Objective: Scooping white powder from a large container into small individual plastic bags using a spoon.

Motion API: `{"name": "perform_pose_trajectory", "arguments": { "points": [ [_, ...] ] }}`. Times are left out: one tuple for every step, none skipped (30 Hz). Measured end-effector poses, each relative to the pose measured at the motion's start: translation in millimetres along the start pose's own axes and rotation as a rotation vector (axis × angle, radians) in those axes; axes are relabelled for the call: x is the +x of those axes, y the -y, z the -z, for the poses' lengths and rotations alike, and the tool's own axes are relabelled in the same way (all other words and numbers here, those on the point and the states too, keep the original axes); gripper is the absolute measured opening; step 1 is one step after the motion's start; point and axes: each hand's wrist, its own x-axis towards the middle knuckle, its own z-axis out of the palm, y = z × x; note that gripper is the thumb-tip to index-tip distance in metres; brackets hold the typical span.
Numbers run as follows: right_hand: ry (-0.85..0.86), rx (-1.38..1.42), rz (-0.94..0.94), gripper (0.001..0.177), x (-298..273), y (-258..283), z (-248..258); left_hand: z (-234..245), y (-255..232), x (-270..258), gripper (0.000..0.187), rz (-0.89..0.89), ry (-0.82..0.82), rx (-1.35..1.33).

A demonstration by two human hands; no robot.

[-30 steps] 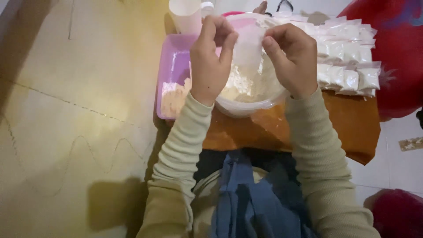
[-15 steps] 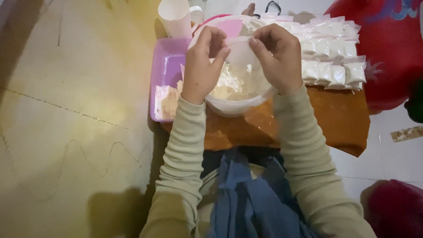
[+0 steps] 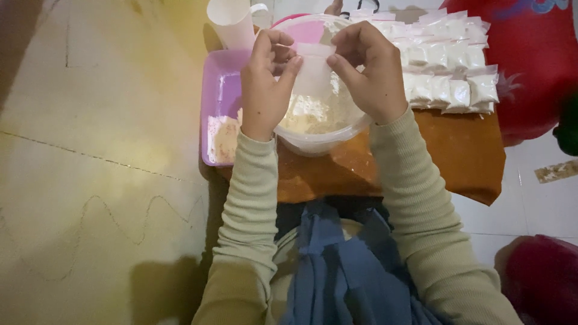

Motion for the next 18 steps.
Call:
{"name": "perform_pose_trajectory", "arguments": {
  "points": [
    [-0.003,-0.02,-0.003,0.025,0.0,-0.3,-0.2,0.2,-0.6,-0.3,0.031,-0.003,0.001,-0.008],
    [-0.003,-0.019,-0.001,0.025,0.3,-0.3,-0.2,0.0,-0.3,0.4,0.031,-0.004,0.0,-0.007],
    [0.009,-0.037,0.018,0.027,0.6,-0.2,-0.2,-0.2,-0.1,1.1,0.031,0.004,0.002,0.02],
    [0.021,-0.054,0.036,0.028,0.4,-0.3,-0.4,-0.3,0.3,1.1,0.03,0.014,0.003,0.047],
    [0.022,-0.053,0.036,0.028,0.5,0.8,-0.5,-0.4,0.0,0.9,0.03,0.014,0.002,0.047],
    [0.038,-0.046,0.029,0.028,0.5,1.9,-0.7,-0.5,-0.2,0.6,0.03,0.011,0.008,0.03],
    [0.054,-0.039,0.022,0.027,0.7,2.9,-0.9,-0.6,-0.5,0.3,0.03,0.008,0.014,0.012],
    [0.055,-0.038,0.022,0.027,0.8,2.7,-0.9,-0.3,-1.4,0.2,0.03,0.009,0.013,0.013],
    [0.078,-0.058,0.028,0.028,0.9,2.5,-0.9,0.0,-2.3,0.2,0.03,0.002,0.02,0.027],
    [0.1,-0.078,0.033,0.028,0.8,2.2,-0.6,0.1,-3.1,0.1,0.029,-0.005,0.028,0.04],
    [0.101,-0.079,0.033,0.028,0.4,2.9,-0.5,0.2,-3.0,0.0,0.029,-0.005,0.027,0.04],
    [0.122,-0.093,0.057,0.028,0.4,3.5,-0.3,0.2,-2.9,0.2,0.029,-0.019,0.032,0.056],
    [0.144,-0.107,0.081,0.028,0.3,4.1,-0.1,0.3,-2.8,0.4,0.029,-0.033,0.037,0.071],
    [0.145,-0.107,0.081,0.028,1.0,4.3,0.1,0.2,-2.4,0.4,0.029,-0.033,0.037,0.071],
    [0.163,-0.123,0.098,0.028,1.6,4.5,0.3,0.1,-1.9,0.4,0.029,-0.028,0.036,0.065],
    [0.18,-0.138,0.115,0.028,2.0,4.7,0.5,0.0,-1.5,0.3,0.028,-0.024,0.035,0.058],
    [0.18,-0.138,0.115,0.028,1.7,3.9,0.2,0.4,-3.0,-0.1,0.028,-0.025,0.035,0.058],
    [0.191,-0.135,0.124,0.025,1.5,2.9,0.0,0.6,-4.4,-0.3,0.027,-0.017,0.033,0.039]
  ]
}}
